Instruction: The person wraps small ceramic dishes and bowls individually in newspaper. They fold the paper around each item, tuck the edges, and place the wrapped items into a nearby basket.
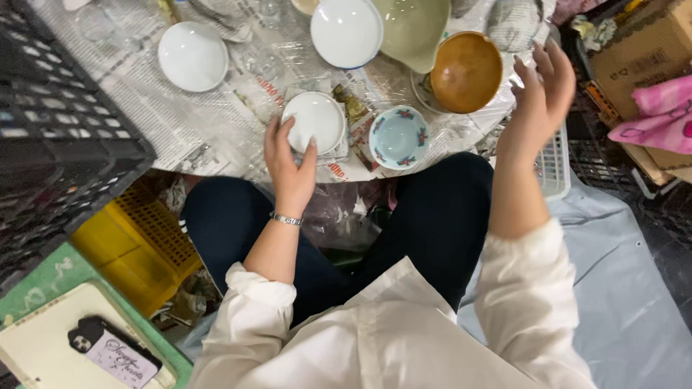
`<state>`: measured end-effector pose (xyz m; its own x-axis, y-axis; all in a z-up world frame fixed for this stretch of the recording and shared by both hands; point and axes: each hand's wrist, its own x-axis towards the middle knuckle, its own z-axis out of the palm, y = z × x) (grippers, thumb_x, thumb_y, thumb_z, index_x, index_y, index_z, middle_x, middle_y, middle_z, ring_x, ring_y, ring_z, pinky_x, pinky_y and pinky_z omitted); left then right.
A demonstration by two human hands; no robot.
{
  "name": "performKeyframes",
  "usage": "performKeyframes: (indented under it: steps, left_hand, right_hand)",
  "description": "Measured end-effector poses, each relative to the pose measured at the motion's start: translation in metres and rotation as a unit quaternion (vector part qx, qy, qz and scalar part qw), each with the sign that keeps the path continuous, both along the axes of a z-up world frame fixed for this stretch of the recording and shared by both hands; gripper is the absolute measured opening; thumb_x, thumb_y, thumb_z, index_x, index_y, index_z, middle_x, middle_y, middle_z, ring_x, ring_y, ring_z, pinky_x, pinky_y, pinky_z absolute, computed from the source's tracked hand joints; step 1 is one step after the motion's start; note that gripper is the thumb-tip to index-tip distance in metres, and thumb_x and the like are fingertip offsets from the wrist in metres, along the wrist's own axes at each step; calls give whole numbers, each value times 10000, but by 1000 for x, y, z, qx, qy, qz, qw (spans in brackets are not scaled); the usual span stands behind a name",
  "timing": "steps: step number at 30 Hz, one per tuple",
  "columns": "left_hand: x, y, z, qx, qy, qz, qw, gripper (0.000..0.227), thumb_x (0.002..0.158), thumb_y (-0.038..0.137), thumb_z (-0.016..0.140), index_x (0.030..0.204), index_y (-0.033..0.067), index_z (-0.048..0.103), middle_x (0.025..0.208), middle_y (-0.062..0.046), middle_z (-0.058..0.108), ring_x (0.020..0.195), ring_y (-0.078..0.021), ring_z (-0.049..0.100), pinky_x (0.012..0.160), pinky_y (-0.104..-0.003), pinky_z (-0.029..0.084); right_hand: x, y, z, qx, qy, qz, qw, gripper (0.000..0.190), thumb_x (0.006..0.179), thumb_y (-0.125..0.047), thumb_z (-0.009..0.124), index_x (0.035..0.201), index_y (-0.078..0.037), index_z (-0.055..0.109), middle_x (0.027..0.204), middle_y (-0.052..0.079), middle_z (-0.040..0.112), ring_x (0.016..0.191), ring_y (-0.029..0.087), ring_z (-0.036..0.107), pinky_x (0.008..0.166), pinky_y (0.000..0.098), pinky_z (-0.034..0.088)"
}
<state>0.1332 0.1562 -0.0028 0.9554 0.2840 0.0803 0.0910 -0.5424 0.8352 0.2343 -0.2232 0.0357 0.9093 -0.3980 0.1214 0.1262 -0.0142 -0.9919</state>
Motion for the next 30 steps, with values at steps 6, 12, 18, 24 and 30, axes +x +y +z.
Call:
performKeyframes:
  steps: [6, 12, 18, 24, 30]
  left_hand:
    - [4, 1, 4, 11, -18, 6, 1000, 419, 997, 169, 718, 1378, 70, 576, 1586, -233, 397, 1489, -414, 386, 1225, -512, 339]
    - [2, -2, 38, 65, -62, 20, 996, 390, 960, 76, 681, 1338, 28, 600, 1527, -239, 470, 1438, -415, 432, 1195, -517, 350]
    - [-52, -16, 125, -417, -40, -142, 897, 364, 1097, 265, 526, 1311, -18, 605, 1376, -206, 644, 1315, -348, 607, 1209, -459, 439]
    - [-80, -58, 191, -558, 76, -466, 682, 379, 1081, 267, 554, 1345, -3, 592, 1413, -192, 628, 1328, -329, 606, 1198, -443, 452]
    - [-84, -45, 198, -563, 87, -519, 637, 404, 1065, 268, 581, 1379, 13, 580, 1450, -177, 612, 1342, -311, 606, 1188, -427, 466]
  right_hand:
    - [102, -97, -108, -344, 42, -2, 938, 507, 1130, -194, 681, 1578, -103, 462, 1602, 157, 524, 1497, 311, 503, 1216, 469, 437]
    - [130, -93, -107, -547, 188, 39, 815, 756, 1022, -383, 796, 1618, -133, 403, 1633, 163, 410, 1473, 399, 334, 1067, 719, 195]
    - [120, -71, -78, -591, 130, 47, 795, 993, 849, -439, 943, 1600, -91, 397, 1578, 173, 464, 1462, 381, 378, 1079, 637, 213]
    - [108, -75, -80, -598, 102, 20, 795, 894, 879, -332, 944, 1587, -101, 448, 1541, 171, 514, 1412, 368, 461, 1085, 572, 276]
    - [90, -83, -87, -518, 79, 4, 852, 888, 832, -159, 953, 1572, -112, 465, 1497, 197, 436, 1369, 408, 477, 1156, 493, 381]
